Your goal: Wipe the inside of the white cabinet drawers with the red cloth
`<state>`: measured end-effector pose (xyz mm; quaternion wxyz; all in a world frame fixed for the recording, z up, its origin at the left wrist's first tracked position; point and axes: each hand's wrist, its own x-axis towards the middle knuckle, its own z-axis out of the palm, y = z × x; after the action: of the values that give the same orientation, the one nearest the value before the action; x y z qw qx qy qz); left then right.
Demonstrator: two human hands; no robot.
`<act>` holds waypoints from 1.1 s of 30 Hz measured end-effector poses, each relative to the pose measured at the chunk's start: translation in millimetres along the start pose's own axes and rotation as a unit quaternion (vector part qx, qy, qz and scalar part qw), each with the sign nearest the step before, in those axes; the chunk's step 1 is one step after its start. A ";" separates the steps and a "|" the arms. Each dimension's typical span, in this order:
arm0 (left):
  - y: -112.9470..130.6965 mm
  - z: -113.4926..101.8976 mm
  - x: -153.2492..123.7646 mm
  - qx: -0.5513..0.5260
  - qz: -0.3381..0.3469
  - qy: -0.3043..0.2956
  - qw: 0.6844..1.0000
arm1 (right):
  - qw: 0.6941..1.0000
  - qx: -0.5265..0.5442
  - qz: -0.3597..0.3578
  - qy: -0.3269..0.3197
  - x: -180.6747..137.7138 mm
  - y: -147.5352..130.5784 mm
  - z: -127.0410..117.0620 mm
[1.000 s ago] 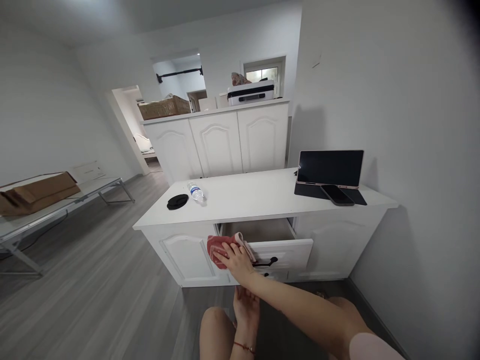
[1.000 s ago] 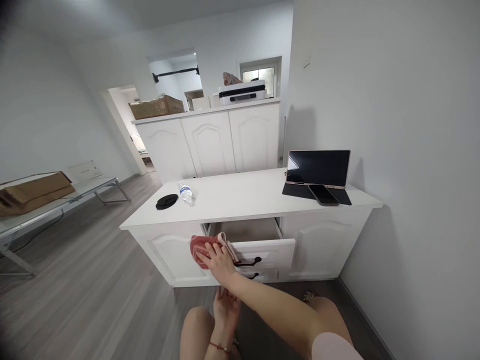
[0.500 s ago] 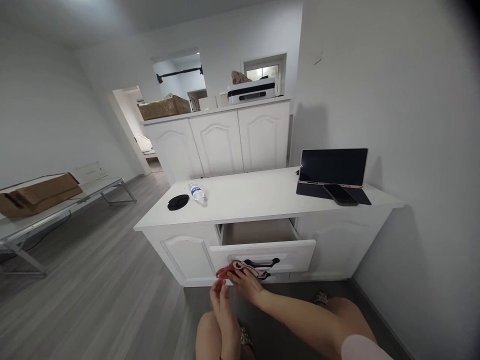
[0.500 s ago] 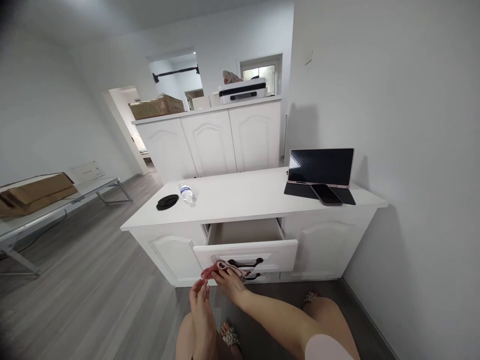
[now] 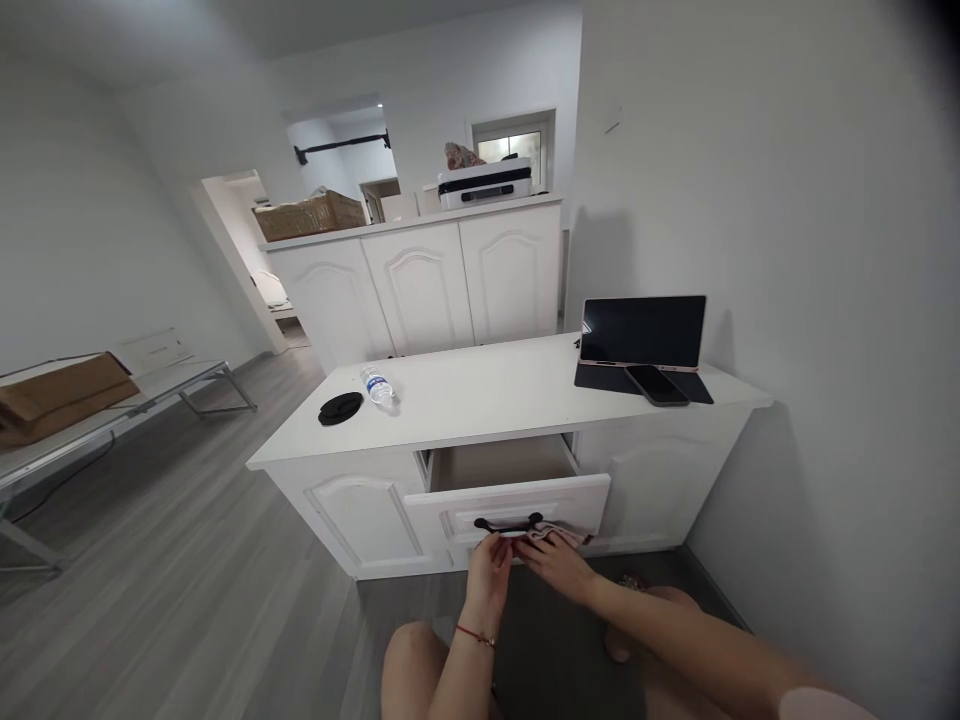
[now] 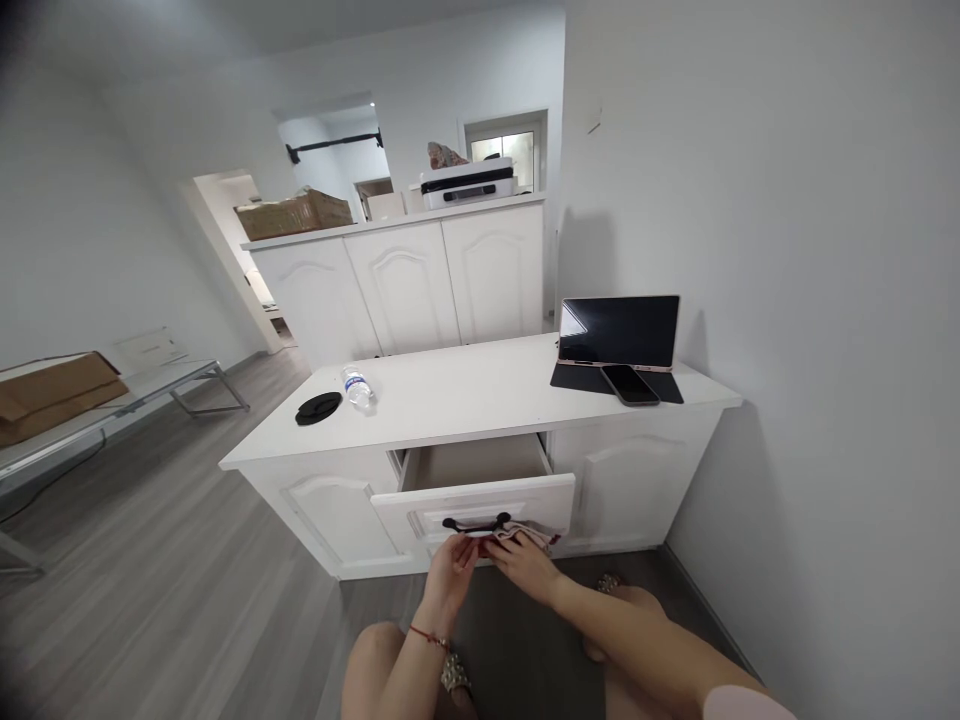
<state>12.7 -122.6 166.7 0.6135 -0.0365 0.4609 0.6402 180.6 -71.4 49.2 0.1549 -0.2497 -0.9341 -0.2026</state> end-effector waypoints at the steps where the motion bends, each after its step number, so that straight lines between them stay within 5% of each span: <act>1: -0.2 5.5 0.1 -0.001 -0.010 0.001 1.000 | 1.000 -0.013 0.002 0.010 -11.8 10.7 -4.4; 6: -6.1 18.0 1.9 -0.024 -0.014 -0.016 0.999 | 0.995 -0.063 0.034 0.074 -56.8 57.2 -37.1; 11: -16.6 9.4 9.0 -0.042 0.014 -0.037 0.998 | 0.979 -0.088 0.131 0.132 -67.7 76.3 -75.7; 17: -26.9 0.0 18.8 -0.024 0.052 -0.053 0.997 | 0.966 -0.049 0.188 0.169 -11.6 60.8 -94.8; 25: -20.5 3.7 12.0 -0.023 0.041 -0.063 0.997 | 0.987 0.126 0.094 0.022 106.4 17.1 -109.5; 29: -19.5 2.7 13.0 -0.013 0.043 -0.058 0.997 | 0.984 0.149 0.095 0.015 107.7 17.4 -110.1; 33: -21.4 -1.2 16.7 -0.019 0.044 -0.066 0.997 | 0.989 0.098 0.111 0.030 65.5 40.1 -106.7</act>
<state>25.5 -114.7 144.1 0.6133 0.0141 0.4081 0.6761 167.8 -61.8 179.7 0.2283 -0.3297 -0.9107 -0.0994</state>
